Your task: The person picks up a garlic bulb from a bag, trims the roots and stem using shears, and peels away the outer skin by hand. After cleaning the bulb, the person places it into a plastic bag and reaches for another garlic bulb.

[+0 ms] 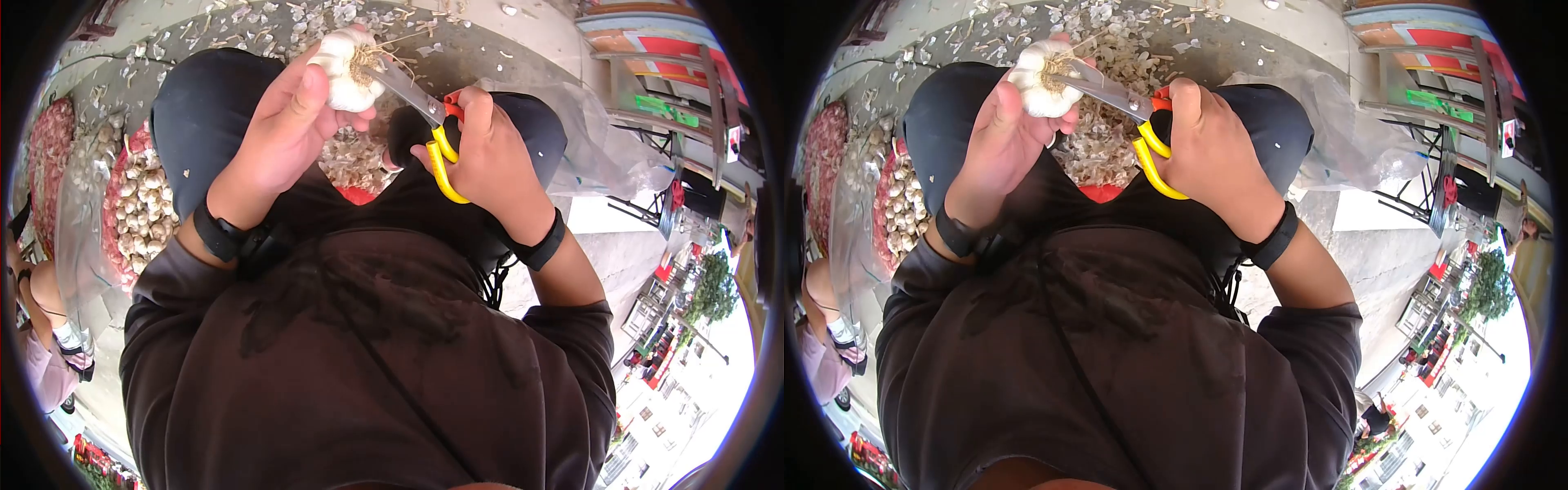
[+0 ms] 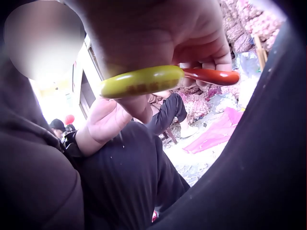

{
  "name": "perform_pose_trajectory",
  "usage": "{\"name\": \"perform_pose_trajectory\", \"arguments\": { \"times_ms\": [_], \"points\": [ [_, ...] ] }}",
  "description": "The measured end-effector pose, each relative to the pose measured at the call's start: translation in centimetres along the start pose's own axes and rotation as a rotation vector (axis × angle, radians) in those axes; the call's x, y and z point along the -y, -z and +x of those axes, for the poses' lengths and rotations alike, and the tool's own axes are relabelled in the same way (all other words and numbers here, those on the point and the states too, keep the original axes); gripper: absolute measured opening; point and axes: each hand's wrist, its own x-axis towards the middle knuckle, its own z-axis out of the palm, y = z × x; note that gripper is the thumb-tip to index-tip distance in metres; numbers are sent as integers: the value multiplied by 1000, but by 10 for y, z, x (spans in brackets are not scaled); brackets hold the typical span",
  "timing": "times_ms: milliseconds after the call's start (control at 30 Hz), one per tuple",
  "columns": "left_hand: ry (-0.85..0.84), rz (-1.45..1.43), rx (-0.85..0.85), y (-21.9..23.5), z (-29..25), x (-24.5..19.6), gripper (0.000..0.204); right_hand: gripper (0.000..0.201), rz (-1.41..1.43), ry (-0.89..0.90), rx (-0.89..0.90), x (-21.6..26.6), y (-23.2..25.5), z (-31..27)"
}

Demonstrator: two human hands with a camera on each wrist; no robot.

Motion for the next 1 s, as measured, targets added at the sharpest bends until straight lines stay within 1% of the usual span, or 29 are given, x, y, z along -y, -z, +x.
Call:
{"name": "perform_pose_trajectory", "arguments": {
  "times_ms": [67,167,267,367,400,467,500,567,767,867,900,967,1000],
  "points": [
    [7,-20,3,-1,0,-2,76,70,14,30,-30,-2,0,-1],
    [12,-42,9,-3,1,-2,75,80,-69,-91,183,12,15,6],
    [13,-46,5,-2,0,-4,73,87,-82,-75,196,11,17,10],
    [15,-47,7,0,-1,-4,71,81,71,-61,179,7,19,12],
    [14,-48,8,1,0,-4,71,79,70,-73,182,7,18,12],
    [-16,-104,31,2,0,1,60,76,72,-99,189,7,14,12],
    [-32,-132,40,3,0,3,55,74,62,-104,199,6,13,12],
    [-34,-124,10,-1,1,2,55,69,42,-110,218,4,10,15],
    [-22,-155,-45,8,2,4,53,56,-41,-25,183,-9,1,27],
    [-7,-146,-86,8,2,0,51,49,-169,-42,216,-5,3,34],
    [0,-138,-100,9,2,0,50,44,-199,3,189,-3,3,35],
    [-31,-185,-55,12,1,2,60,34,-260,92,135,-2,3,39],
    [-45,-208,-31,13,0,3,66,33,-262,88,128,0,4,40]
  ]
}}
